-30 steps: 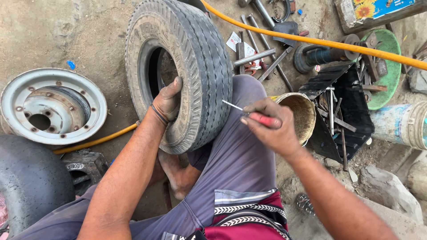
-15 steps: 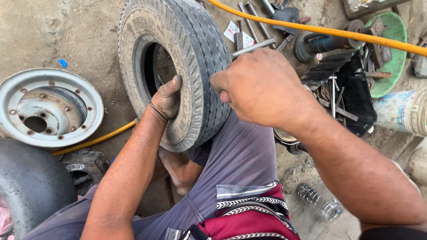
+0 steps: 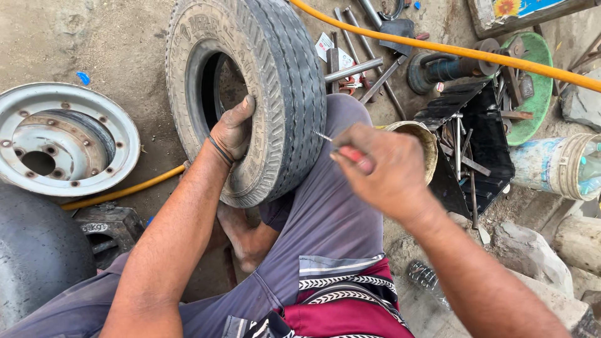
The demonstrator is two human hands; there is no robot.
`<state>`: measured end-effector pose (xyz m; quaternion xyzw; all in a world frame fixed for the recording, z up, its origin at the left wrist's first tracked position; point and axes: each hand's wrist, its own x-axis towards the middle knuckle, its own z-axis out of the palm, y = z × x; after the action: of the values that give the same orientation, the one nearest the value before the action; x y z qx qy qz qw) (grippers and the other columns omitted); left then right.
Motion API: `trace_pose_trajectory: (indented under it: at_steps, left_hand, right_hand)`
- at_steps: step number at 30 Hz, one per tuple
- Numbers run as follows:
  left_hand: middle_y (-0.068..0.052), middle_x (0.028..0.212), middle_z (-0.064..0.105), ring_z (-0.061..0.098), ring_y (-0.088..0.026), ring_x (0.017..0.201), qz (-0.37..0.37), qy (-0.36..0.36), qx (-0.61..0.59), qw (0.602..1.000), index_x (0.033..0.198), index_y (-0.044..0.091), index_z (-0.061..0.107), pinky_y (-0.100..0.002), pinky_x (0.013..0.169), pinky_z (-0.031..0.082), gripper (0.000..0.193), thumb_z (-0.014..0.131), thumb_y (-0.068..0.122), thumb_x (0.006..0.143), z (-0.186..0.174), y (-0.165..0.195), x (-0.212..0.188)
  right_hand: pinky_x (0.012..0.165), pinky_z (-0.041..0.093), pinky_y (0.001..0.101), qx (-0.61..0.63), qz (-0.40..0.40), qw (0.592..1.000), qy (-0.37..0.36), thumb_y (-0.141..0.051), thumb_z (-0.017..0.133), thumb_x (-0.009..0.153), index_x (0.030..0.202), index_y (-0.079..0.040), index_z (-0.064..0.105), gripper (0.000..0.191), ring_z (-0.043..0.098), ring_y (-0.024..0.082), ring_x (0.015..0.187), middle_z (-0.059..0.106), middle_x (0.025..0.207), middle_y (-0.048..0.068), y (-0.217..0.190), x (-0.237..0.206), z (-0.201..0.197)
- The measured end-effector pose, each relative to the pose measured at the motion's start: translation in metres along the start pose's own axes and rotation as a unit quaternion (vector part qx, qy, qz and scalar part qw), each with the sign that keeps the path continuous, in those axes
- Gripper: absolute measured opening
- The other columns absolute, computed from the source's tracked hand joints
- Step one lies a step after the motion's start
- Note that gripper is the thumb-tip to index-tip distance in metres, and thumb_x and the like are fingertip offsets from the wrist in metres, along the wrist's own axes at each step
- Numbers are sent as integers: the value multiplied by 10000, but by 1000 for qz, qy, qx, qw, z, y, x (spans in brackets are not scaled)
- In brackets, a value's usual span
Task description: The person uses a screwdriver to repeatedly poke and scrape the tread of a motorcycle tire, likely to remove embedded debris. The person holds the tire with one hand and manipulates the tool with the other while sitting on the ground.
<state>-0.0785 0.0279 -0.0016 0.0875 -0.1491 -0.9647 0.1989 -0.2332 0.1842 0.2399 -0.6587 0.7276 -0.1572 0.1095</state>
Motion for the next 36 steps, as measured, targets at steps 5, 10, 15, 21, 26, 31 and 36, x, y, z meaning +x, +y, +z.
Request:
trace_pose_trajectory:
  at_steps: [5, 10, 15, 21, 26, 31, 36]
  left_hand:
    - [-168, 1319, 660, 645, -301, 1220, 8, 38, -4, 999, 1459, -9, 530, -458, 1125, 491, 902, 863, 504, 796, 13, -1, -1]
    - [-152, 1325, 680, 660, -284, 1220, 6, -2, -19, 1000, 1415, 6, 565, -433, 1131, 490, 832, 844, 477, 788, 27, 12, -3]
    - [-185, 1301, 682, 669, -294, 1195, -30, 16, -47, 998, 1400, -14, 586, -447, 1100, 508, 769, 823, 447, 832, 24, 16, -4]
    - [-179, 1286, 698, 687, -287, 1175, -34, -3, -58, 998, 1386, -16, 597, -441, 1093, 517, 722, 808, 424, 853, 20, 17, -2]
    - [-195, 1284, 690, 688, -301, 1157, -45, -12, -87, 995, 1384, -35, 594, -448, 1073, 529, 692, 784, 413, 892, 20, 18, -2]
    - [-200, 1278, 693, 691, -306, 1143, -40, 1, -94, 995, 1379, -49, 589, -444, 1068, 534, 665, 758, 381, 900, 24, 19, -1]
    - [-226, 1253, 697, 682, -331, 1121, -26, -17, -47, 998, 1388, -55, 589, -480, 1042, 522, 746, 803, 423, 856, 38, 24, 4]
  right_hand:
    - [639, 508, 457, -95, 29, 995, -18, -187, 784, 863, 893, -122, 659, 143, 687, 329, 726, 702, 773, 70, -26, -2, -2]
    - [620, 520, 449, -68, 30, 997, -12, -233, 785, 811, 915, -153, 692, 161, 700, 321, 709, 724, 776, 60, -22, 10, -5]
    - [633, 563, 388, -48, 79, 994, -61, -273, 801, 798, 917, -172, 741, 167, 729, 261, 671, 745, 762, 56, -13, 24, -8]
    - [633, 578, 371, 26, 152, 978, -138, -225, 811, 728, 907, -135, 751, 209, 727, 263, 638, 733, 659, 59, -2, 55, -26]
    - [663, 562, 388, -78, 71, 985, -135, -236, 848, 706, 904, -168, 775, 221, 736, 242, 692, 755, 718, 22, -11, 66, -22]
    - [644, 566, 384, -33, 85, 991, -95, -256, 847, 718, 887, -165, 758, 212, 733, 241, 669, 743, 717, 34, -12, 56, -24]
    - [605, 553, 368, -8, 123, 992, -21, -231, 796, 855, 961, -144, 705, 165, 730, 235, 623, 711, 691, 55, -20, 13, -3]
